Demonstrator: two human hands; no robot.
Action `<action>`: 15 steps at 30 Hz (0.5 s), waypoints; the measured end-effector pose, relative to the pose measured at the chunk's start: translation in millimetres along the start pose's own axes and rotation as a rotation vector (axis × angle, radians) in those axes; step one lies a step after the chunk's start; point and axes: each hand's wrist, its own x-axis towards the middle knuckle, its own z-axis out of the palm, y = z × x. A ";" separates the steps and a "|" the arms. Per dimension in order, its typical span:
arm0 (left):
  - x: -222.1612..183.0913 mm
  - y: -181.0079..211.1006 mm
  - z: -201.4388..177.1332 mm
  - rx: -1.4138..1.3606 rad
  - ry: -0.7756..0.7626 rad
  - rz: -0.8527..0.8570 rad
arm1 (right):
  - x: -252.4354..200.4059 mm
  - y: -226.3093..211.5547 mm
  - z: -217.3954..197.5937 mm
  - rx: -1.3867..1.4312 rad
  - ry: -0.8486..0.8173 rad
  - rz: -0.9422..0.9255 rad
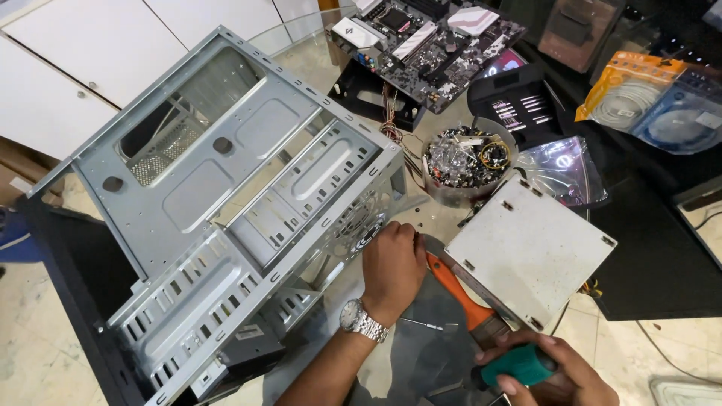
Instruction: Installing an optical drive into a computer case by positioning it and securing it with screws using a screwdriver.
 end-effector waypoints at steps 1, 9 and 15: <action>-1.9 -0.1 -2.4 -0.047 0.047 0.022 | 1.1 -1.2 2.1 -0.015 0.004 -0.063; -74.1 0.6 -70.3 -0.578 0.125 0.077 | 21.0 -24.9 -2.2 -0.043 -0.114 -0.271; -141.7 -10.8 -66.9 -1.676 0.215 -0.390 | 30.3 -39.1 22.6 -0.186 -0.059 -0.469</action>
